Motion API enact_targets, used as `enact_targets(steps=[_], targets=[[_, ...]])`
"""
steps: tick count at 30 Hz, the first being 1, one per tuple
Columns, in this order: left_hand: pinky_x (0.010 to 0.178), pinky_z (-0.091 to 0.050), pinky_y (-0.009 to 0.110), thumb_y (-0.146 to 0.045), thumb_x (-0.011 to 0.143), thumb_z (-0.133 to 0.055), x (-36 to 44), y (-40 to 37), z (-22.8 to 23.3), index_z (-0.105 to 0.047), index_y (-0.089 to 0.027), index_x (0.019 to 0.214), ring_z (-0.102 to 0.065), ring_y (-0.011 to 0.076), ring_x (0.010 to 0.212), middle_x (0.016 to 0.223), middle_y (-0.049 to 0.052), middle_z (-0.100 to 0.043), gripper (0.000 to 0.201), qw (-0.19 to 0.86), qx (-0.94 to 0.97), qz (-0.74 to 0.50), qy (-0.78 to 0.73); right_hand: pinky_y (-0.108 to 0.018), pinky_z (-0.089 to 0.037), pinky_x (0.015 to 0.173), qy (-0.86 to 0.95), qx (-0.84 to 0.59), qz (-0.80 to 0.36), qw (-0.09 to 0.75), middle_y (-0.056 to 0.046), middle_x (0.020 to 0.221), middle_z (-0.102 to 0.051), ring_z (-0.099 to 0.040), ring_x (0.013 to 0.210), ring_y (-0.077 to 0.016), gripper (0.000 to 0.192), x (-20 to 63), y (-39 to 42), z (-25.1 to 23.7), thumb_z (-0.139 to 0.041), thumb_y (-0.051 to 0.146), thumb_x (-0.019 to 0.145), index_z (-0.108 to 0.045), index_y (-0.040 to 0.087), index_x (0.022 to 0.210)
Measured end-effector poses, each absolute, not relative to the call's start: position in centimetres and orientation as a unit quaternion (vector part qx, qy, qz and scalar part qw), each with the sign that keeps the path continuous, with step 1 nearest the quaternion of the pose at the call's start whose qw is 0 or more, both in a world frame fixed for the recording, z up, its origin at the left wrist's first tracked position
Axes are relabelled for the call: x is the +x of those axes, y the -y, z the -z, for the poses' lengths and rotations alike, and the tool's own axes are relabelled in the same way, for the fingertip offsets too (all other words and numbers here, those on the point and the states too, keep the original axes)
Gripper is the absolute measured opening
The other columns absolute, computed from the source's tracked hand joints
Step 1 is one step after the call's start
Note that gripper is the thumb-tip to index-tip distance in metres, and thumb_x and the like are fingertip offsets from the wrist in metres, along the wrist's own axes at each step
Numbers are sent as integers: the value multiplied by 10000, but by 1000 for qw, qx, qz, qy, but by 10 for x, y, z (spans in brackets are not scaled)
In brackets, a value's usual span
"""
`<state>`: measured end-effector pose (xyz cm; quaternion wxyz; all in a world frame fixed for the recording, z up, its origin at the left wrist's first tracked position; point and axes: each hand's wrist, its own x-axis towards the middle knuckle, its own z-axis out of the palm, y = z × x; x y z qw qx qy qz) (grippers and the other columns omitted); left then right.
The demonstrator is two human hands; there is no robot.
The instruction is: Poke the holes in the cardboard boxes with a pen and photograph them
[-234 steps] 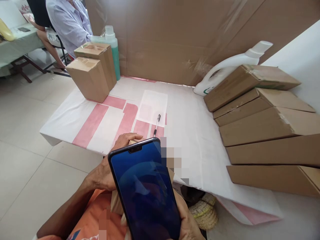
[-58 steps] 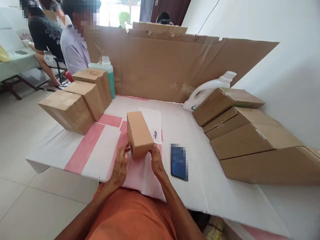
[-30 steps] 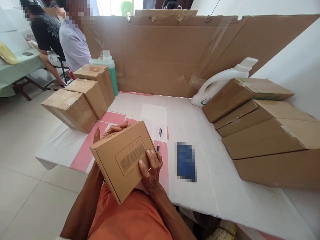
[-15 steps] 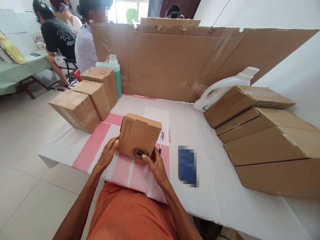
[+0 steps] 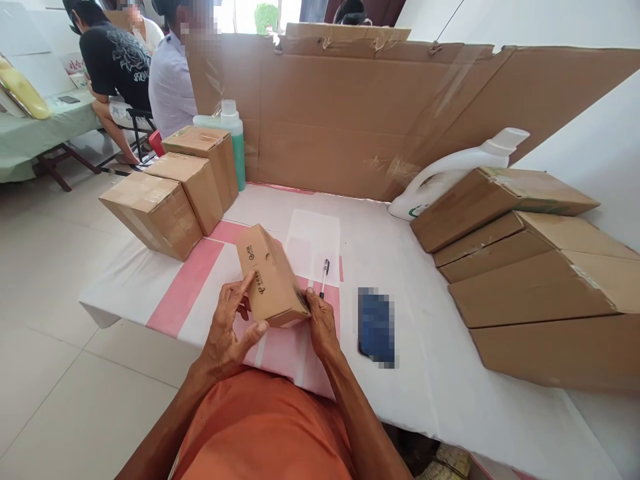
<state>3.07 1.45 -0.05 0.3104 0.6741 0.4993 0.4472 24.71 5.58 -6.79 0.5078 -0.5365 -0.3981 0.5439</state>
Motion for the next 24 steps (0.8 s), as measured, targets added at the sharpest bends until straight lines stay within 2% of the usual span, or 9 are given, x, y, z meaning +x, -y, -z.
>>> enact_targets(steps=[4,7,10,13,16,20,22,24], targets=[[777,-579,361,-686,994,-675,40,-11,-9,-329,-373,1735,-550,209,895,1120,53,-539,875,224,727,-442,-476,-411,-586,827,392,-527,-565,499,-117,950,-845,-765,903,-305,778,242,-51,65,-578,881,929,-859,168,1063],[780,-568,351,-586,1003,-724,40,-14,-10,-337,-357,1722,-546,195,860,1069,34,-547,848,192,718,-441,-502,-424,-594,844,348,-525,-584,512,-140,1027,-842,-773,980,-321,851,243,-48,60,-533,934,908,-845,173,1127],[831,-570,362,-535,998,-746,36,-17,-11,-401,-315,1677,-572,184,871,1122,49,-593,793,213,676,-460,-535,-434,-602,824,321,-515,-584,540,-155,1144,-828,-762,1064,-336,852,248,-43,47,-541,949,891,-828,197,1169],[861,-576,369,-605,977,-734,32,-21,-15,-453,-266,1615,-633,192,926,1228,85,-633,776,294,604,-489,-556,-415,-594,780,359,-508,-534,572,-154,1222,-808,-743,1074,-321,767,255,-35,24,-518,883,962,-822,216,1188],[842,-568,359,-679,983,-670,30,-23,-19,-532,-206,1480,-662,205,927,1109,73,-680,700,361,543,-507,-564,-411,-589,811,430,-510,-456,589,-130,1318,-771,-710,1137,-303,650,259,-28,1,-504,774,1041,-792,253,1300],[738,-526,328,-738,1003,-580,25,-14,-17,-636,-185,1187,-600,184,753,791,-1,-628,586,383,519,-484,-592,-477,-552,1077,503,-509,-395,577,-99,1525,-653,-604,1392,-312,592,253,-28,-14,-576,694,1045,-676,309,1484],[697,-489,320,-749,1027,-515,17,-9,-14,-675,-189,1068,-552,177,697,714,-17,-571,584,370,532,-469,-600,-489,-540,1113,511,-514,-393,566,-108,1566,-621,-587,1423,-317,593,248,-31,-14,-618,674,1026,-656,300,1484],[698,-470,325,-742,1055,-451,8,-11,-12,-702,-190,997,-544,180,708,732,-2,-569,609,338,537,-478,-607,-494,-554,1092,507,-528,-390,559,-127,1521,-655,-622,1368,-318,562,242,-34,-11,-612,664,1026,-675,274,1427]])
